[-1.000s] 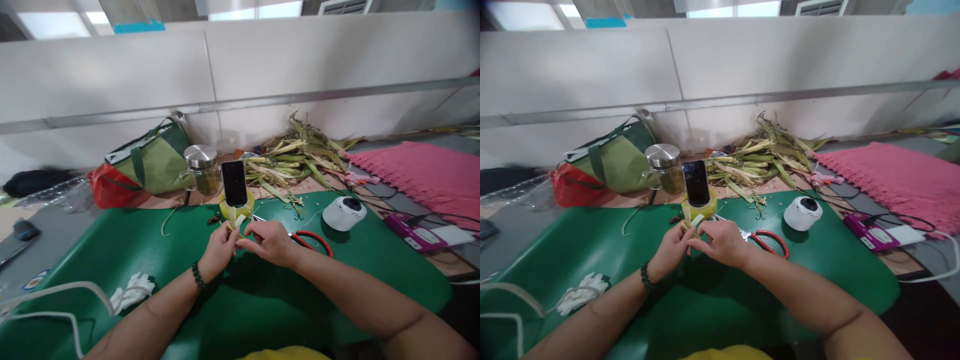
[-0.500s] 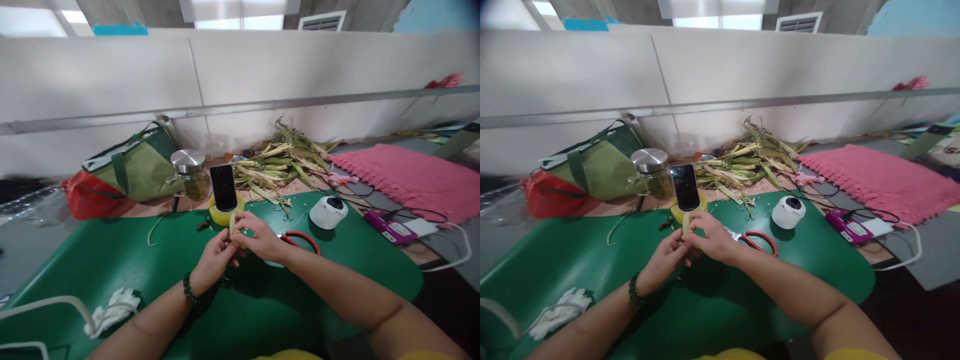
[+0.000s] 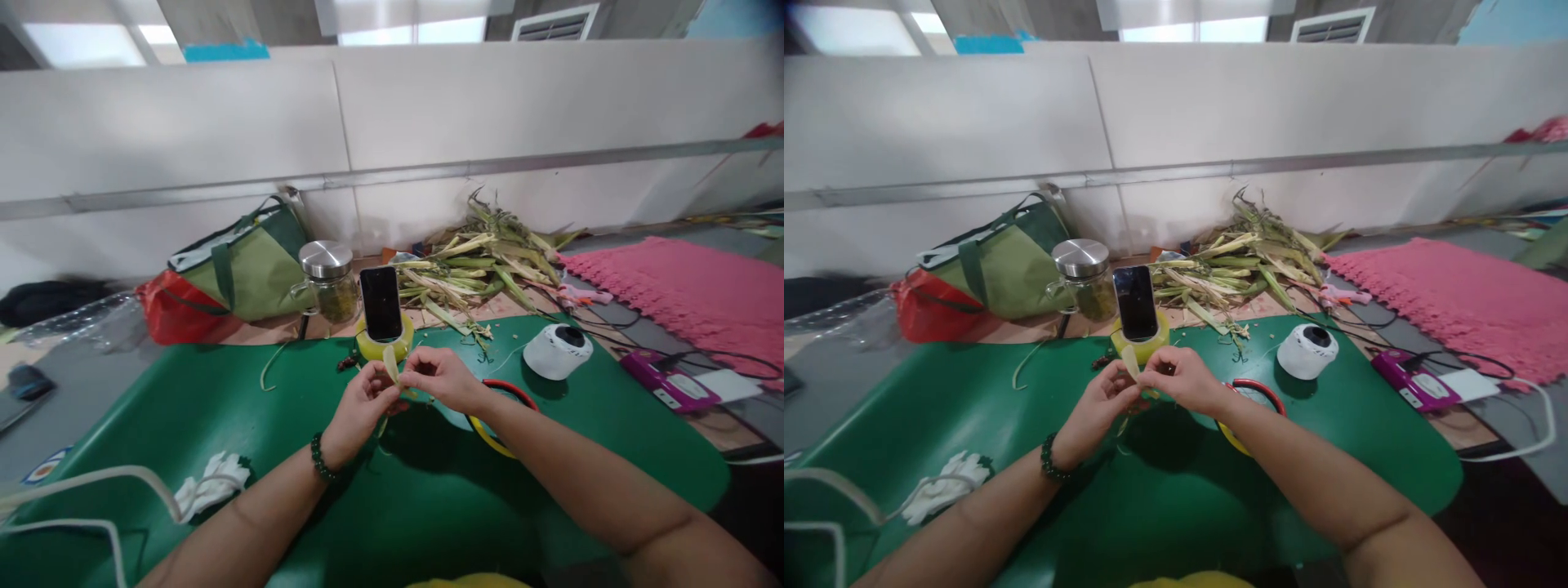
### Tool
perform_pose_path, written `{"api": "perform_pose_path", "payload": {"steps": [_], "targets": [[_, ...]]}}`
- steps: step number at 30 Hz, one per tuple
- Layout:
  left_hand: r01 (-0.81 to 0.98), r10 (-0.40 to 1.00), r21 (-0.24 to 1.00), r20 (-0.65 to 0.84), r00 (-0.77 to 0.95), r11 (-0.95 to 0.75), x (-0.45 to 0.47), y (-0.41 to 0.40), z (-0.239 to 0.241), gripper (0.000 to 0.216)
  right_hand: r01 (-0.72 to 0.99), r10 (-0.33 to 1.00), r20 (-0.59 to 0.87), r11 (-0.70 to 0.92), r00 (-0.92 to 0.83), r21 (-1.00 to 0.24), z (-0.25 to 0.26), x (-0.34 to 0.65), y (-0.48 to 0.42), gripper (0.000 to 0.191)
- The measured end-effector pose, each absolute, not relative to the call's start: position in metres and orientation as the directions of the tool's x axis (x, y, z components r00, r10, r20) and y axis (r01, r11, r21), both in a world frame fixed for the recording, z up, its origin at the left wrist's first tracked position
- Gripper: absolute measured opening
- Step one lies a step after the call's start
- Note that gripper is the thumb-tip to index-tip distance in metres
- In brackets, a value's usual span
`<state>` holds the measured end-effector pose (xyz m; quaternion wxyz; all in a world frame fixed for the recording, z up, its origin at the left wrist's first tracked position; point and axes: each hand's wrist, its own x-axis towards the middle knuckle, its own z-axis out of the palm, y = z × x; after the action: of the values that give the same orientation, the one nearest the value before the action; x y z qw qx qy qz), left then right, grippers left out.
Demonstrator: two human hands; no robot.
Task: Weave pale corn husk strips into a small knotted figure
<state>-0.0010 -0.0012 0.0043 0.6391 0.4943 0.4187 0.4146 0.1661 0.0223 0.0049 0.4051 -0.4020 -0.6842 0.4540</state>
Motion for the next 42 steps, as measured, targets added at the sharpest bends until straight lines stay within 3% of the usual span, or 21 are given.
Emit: {"api": "perform_pose_path", "payload": {"steps": [12,24,28,32,35,38,42], "targets": [[-0.215,0.925,0.948,-0.150,0.349,0.234,-0.0020,-0.0007,0.0072,0.040,0.230,0.902,0.231,0.328,-0.366,-0.916,0.0104,0.1675,0.0200,0.026],[-0.124,0.923,0.968,-0.163,0.348,0.218,-0.0016,0.0001,0.0085,0.035,0.267,0.871,0.286,0.409,-0.400,-0.873,0.0106,0.1683,0.0179,0.025],[-0.090,0.920,0.976,-0.154,0.359,0.198,-0.0031,-0.0003,0.0119,0.033,0.253,0.885,0.274,0.383,-0.376,-0.889,0.0111,0.1662,0.0168,0.025],[-0.078,0.939,0.989,-0.091,0.331,0.124,-0.0046,-0.0016,0.0141,0.031,0.073,0.940,0.178,0.207,-0.290,-0.976,0.0120,0.1695,0.0215,0.032],[-0.086,0.942,0.992,-0.055,0.331,0.088,-0.0053,-0.0020,0.0139,0.030,0.024,0.918,0.068,0.084,-0.392,-0.996,0.0128,0.1723,0.0243,0.043],[-0.064,0.945,0.996,-0.044,0.323,0.068,-0.0055,-0.0013,0.0136,0.030,0.071,0.882,0.054,0.098,-0.468,-0.993,0.0119,0.1699,0.0219,0.038],[-0.078,0.944,0.992,-0.066,0.322,0.096,-0.0051,0.0005,0.0126,0.035,0.090,0.910,0.141,0.191,-0.391,-0.978,0.0100,0.1633,0.0154,0.029]]}}
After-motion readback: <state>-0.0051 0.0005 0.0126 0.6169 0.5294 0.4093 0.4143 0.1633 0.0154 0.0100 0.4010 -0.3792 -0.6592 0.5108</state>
